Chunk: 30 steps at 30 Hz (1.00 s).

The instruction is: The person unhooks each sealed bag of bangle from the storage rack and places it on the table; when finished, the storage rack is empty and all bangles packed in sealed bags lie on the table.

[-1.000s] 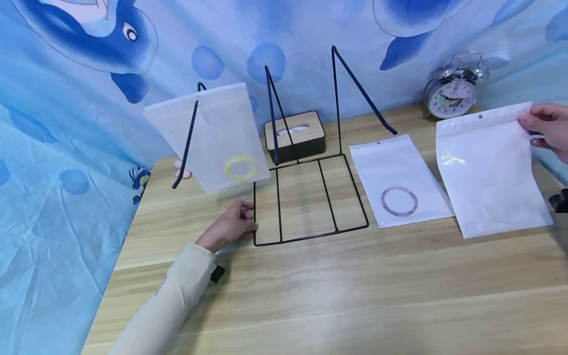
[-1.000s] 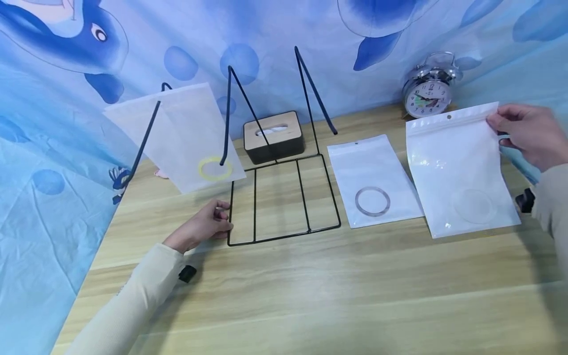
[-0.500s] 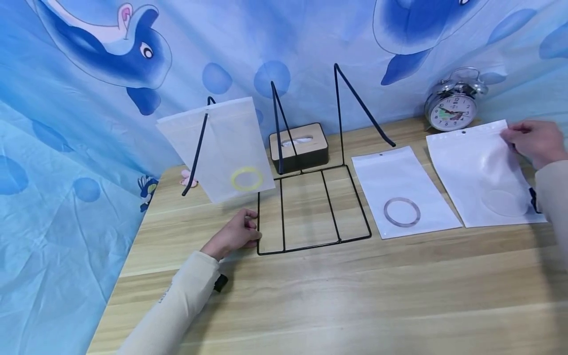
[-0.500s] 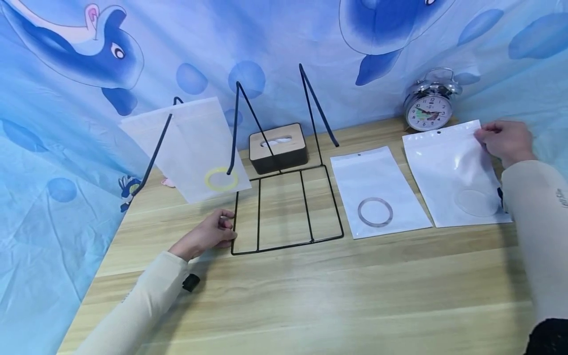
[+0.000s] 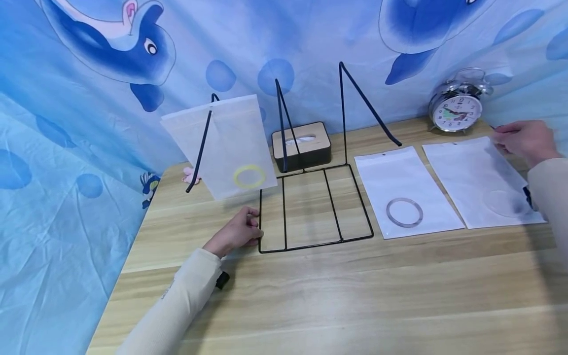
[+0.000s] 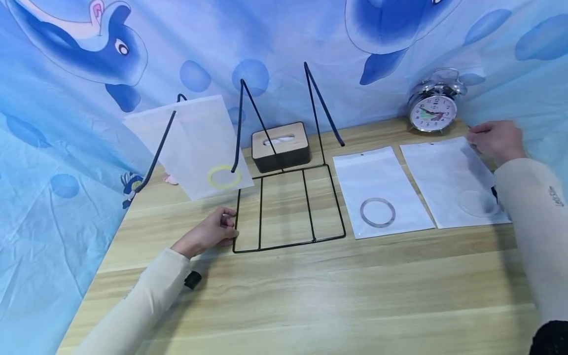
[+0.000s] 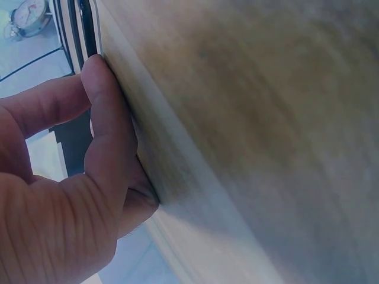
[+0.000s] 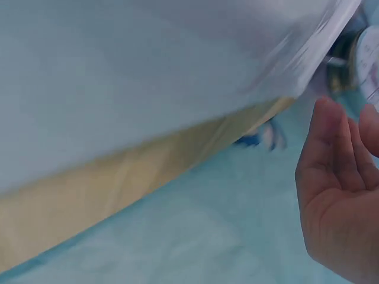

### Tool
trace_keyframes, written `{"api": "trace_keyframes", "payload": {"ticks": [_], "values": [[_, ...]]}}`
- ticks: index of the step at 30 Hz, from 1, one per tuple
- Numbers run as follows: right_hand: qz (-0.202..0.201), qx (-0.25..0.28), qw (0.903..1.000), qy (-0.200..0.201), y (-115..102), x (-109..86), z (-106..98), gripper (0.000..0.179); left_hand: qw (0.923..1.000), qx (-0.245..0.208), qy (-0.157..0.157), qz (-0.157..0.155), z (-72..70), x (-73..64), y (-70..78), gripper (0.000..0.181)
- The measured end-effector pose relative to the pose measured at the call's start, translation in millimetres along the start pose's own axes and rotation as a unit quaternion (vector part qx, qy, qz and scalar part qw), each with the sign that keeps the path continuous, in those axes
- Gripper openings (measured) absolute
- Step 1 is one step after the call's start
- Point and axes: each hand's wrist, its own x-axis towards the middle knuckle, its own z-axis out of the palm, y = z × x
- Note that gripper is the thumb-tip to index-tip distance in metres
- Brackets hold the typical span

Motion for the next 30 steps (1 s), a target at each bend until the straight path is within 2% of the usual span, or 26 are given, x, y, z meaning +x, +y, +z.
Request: {"api": "trace_keyframes", "payload": {"ticks": [3, 6, 9, 11, 13, 15, 18, 19, 20, 23, 26, 28, 30], "values": [[-0.046, -0.012, 0.9985, -0.029, -10, -5.4, 10, 0.049, 1.0, 0.0, -0.002, -0.002, 0.5, -0.2, 1.4, 0.05], [-0.11, -0.01, 0.9911, -0.074, -31, -14.6, 26, 0.046, 1.0, -0.001, -0.003, -0.002, 0.6, -0.5, 1.1, 0.049], [-0.178, -0.001, 0.977, -0.117, -64, -32.8, 46, 0.044, 1.0, -0.002, -0.006, 0.001, 0.6, -1.4, 1.1, 0.049], [-0.207, 0.022, 0.9688, -0.134, -91, -48.9, 62, 0.046, 1.0, -0.003, -0.006, 0.004, 0.6, -2.0, 1.1, 0.049], [-0.24, 0.048, 0.961, -0.13, -118, -66.8, 80, 0.045, 1.0, -0.002, -0.005, 0.007, 0.3, -1.6, 0.4, 0.048], [-0.278, 0.091, 0.9482, -0.125, -140, -83.2, 97, 0.048, 0.9999, -0.002, -0.005, 0.009, 0.5, -1.0, -0.8, 0.048], [-0.325, 0.128, 0.9273, -0.135, -170, -102.1, 125, 0.051, 0.9999, -0.003, -0.011, 0.002, 0.8, 2.2, -7.5, 0.048], [-0.332, 0.143, 0.921, -0.146, -178, -106.3, 132, 0.054, 0.9999, -0.004, -0.015, 0.0, 0.5, 3.5, -8.4, 0.048], [-0.335, 0.144, 0.9197, -0.146, -186, -109.5, 137, 0.055, 0.9998, -0.004, -0.02, 0.001, -0.1, 4.9, -8.6, 0.049], [-0.326, 0.16, 0.9247, -0.115, -209, -111.7, 148, 0.05, 0.9996, -0.002, -0.025, 0.009, -3.6, 11.5, -5.0, 0.049], [-0.303, 0.199, 0.929, -0.075, -223, -107.2, 155, 0.037, 0.9996, 0.001, -0.025, 0.016, -7.1, 16.6, -0.6, 0.048], [-0.288, 0.228, 0.927, -0.079, -228, -103.4, 159, 0.028, 0.9996, 0.003, -0.026, 0.011, -8.6, 17.9, -1.0, 0.048], [-0.276, 0.247, 0.9233, -0.101, -229, -100.9, 165, 0.022, 0.9996, 0.0, -0.028, 0.003, -8.7, 17.6, -4.5, 0.048]]}}
